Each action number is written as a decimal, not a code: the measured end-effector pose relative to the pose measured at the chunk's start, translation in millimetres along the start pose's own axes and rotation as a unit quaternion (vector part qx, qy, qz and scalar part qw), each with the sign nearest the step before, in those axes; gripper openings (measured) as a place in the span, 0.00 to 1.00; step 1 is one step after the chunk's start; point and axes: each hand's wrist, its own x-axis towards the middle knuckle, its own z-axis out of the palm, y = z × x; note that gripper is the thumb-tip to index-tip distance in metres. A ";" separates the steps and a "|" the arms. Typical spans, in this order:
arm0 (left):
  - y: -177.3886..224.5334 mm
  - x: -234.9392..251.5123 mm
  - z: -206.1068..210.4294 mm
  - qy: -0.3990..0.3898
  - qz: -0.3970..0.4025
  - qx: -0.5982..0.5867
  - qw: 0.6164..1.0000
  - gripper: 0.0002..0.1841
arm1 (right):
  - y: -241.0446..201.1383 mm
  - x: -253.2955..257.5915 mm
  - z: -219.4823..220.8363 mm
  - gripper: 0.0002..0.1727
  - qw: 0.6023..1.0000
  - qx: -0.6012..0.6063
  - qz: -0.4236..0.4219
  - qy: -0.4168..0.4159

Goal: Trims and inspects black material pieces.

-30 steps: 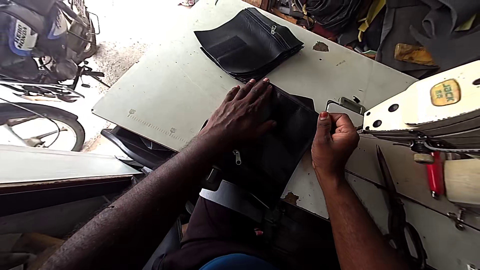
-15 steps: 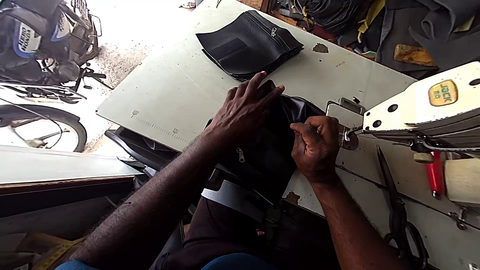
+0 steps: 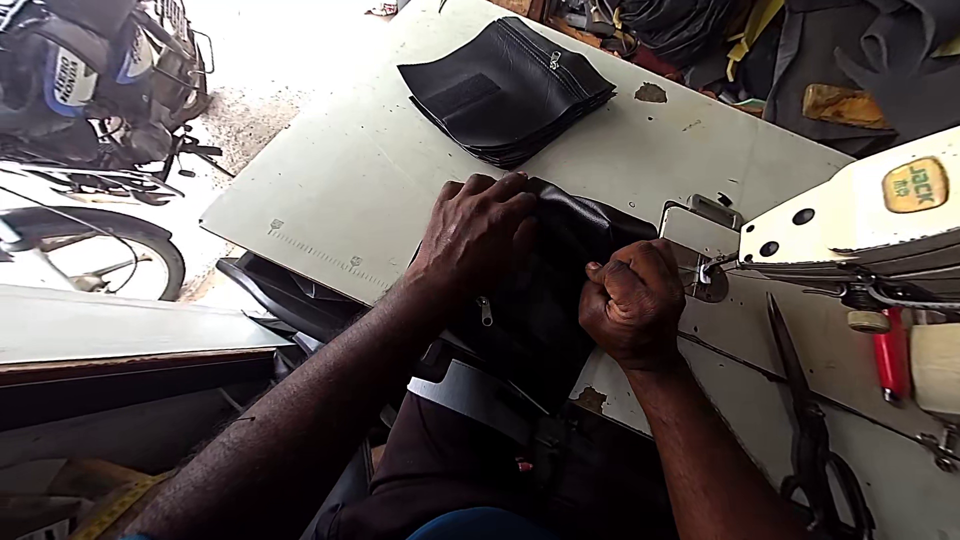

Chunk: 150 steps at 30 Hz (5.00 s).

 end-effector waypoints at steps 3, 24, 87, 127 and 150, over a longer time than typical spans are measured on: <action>-1.1 -0.8 -0.3 0.000 -0.011 -0.007 1.000 0.23 | -0.6 0.6 -0.4 0.10 1.000 -0.010 -0.009 -0.005; -3.5 0.6 -0.7 0.011 0.009 -0.048 0.999 0.24 | -6.2 -41.7 -68.7 0.13 0.985 -0.033 0.147 0.082; 43.5 -101.7 2.0 0.092 0.125 -0.205 0.966 0.07 | -39.4 -121.6 -86.3 0.08 0.999 -0.013 -0.046 -0.022; 51.9 -37.5 -9.9 -0.144 0.090 -0.497 0.851 0.12 | -14.5 -91.3 -110.6 0.09 0.895 0.348 0.278 -0.030; 53.8 -36.8 -6.4 -0.115 0.068 -0.497 0.858 0.13 | -10.1 -89.5 -115.5 0.06 0.819 0.481 0.307 0.061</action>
